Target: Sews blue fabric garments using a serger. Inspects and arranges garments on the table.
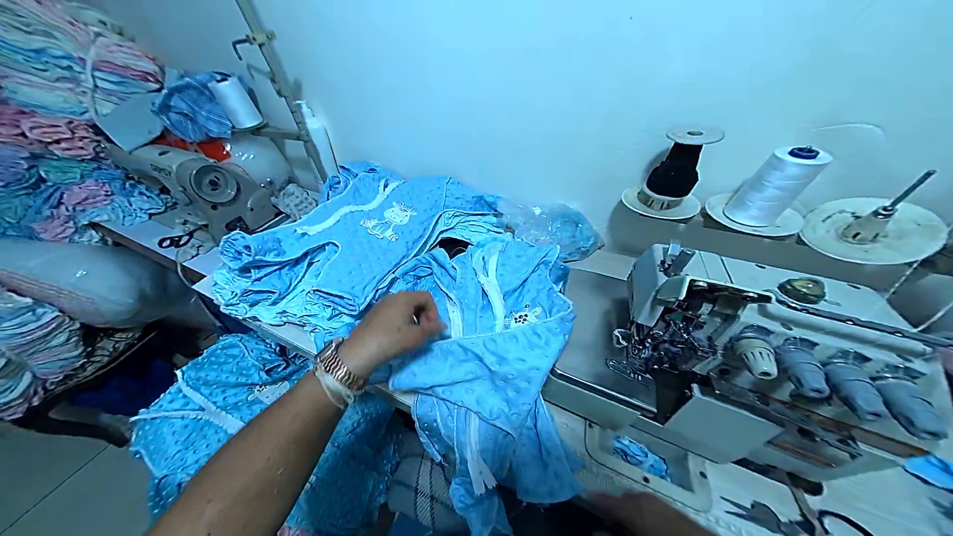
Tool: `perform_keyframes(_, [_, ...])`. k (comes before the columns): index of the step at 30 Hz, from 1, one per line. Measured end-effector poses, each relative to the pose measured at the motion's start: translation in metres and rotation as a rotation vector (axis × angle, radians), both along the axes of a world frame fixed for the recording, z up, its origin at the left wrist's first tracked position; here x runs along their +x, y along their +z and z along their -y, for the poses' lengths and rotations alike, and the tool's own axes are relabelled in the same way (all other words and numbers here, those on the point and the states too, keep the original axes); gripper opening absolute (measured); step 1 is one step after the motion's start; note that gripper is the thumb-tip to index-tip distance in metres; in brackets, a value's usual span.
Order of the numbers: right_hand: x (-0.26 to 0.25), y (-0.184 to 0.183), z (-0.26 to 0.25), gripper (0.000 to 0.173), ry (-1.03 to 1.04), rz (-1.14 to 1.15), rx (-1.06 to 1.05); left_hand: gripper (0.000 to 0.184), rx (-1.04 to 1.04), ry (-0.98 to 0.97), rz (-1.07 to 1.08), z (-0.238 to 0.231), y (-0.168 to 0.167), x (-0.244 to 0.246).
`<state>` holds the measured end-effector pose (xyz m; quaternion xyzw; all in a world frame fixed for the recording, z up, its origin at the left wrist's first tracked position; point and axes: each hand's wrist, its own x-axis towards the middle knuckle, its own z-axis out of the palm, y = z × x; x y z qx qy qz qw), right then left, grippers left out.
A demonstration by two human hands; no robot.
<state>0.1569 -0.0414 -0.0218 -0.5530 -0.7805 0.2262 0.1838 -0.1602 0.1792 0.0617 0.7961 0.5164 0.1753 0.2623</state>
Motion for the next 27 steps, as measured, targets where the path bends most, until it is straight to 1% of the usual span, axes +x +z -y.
perform_keyframes(2, [-0.006,0.021,-0.036,0.028,-0.005,-0.002,0.297,0.023,-0.033,0.139,-0.004,-0.034,-0.004,-0.007])
perform_keyframes(4, [-0.016,0.038,-0.086,0.031,-0.02,0.041,0.576,0.038,-0.207,0.248,-0.007,-0.062,-0.008,-0.001])
perform_keyframes(5, [-0.023,0.049,-0.112,0.033,-0.049,0.061,0.653,0.048,-0.317,0.287,0.016,-0.072,-0.008,0.007])
perform_keyframes(6, [-0.03,0.061,-0.136,0.032,-0.093,0.087,0.659,0.057,-0.4,0.312,0.041,-0.082,-0.009,0.015])
perform_keyframes(8, [-0.046,0.082,-0.178,0.026,-0.266,0.203,0.528,0.07,-0.483,0.345,0.096,-0.093,-0.015,0.028])
perform_keyframes(9, [-0.054,0.087,-0.198,0.026,-0.371,0.316,0.446,0.07,-0.506,0.36,0.138,-0.097,-0.018,0.034])
perform_keyframes(10, [-0.061,0.092,-0.217,0.03,-0.445,0.421,0.312,0.065,-0.516,0.372,0.19,-0.099,-0.021,0.04])
perform_keyframes(11, [-0.065,0.096,-0.236,0.036,-0.487,0.513,0.173,0.055,-0.51,0.387,0.236,-0.103,-0.023,0.046])
perform_keyframes(12, [-0.065,0.099,-0.254,0.044,-0.509,0.56,0.046,0.043,-0.488,0.402,0.283,-0.106,-0.026,0.05])
perform_keyframes(13, [-0.063,0.1,-0.27,0.051,-0.516,0.554,-0.05,0.032,-0.453,0.4,0.348,-0.108,-0.03,0.053])
perform_keyframes(14, [-0.06,0.1,-0.285,0.059,-0.514,0.511,-0.13,0.025,-0.407,0.377,0.431,-0.108,-0.032,0.053])
perform_keyframes(16, [-0.051,0.091,-0.314,0.069,-0.486,0.377,-0.254,0.019,-0.335,0.327,0.579,-0.103,-0.026,0.05])
perform_keyframes(18, [-0.046,0.075,-0.333,0.075,-0.476,0.232,-0.264,0.018,-0.332,0.304,0.684,-0.09,-0.013,0.041])
perform_keyframes(19, [-0.046,0.072,-0.337,0.08,-0.503,0.159,-0.241,0.016,-0.35,0.291,0.734,-0.083,-0.005,0.034])
perform_keyframes(20, [-0.046,0.072,-0.339,0.081,-0.538,0.079,-0.213,0.014,-0.363,0.276,0.77,-0.076,0.003,0.028])
perform_keyframes(22, [-0.044,0.069,-0.341,0.072,-0.564,-0.127,-0.178,0.011,-0.383,0.258,0.833,-0.059,0.017,0.013])
perform_keyframes(24, [-0.049,0.073,-0.334,0.057,-0.547,-0.375,-0.206,0.01,-0.395,0.208,0.873,-0.041,0.029,-0.003])
perform_keyframes(25, [-0.054,0.076,-0.329,0.053,-0.54,-0.489,-0.217,0.01,-0.39,0.174,0.896,-0.033,0.033,-0.011])
perform_keyframes(26, [-0.058,0.079,-0.325,0.051,-0.533,-0.536,-0.23,0.01,-0.376,0.137,0.919,-0.025,0.036,-0.02])
perform_keyframes(27, [-0.062,0.08,-0.322,0.049,-0.531,-0.518,-0.24,0.01,-0.358,0.107,0.927,-0.016,0.038,-0.03])
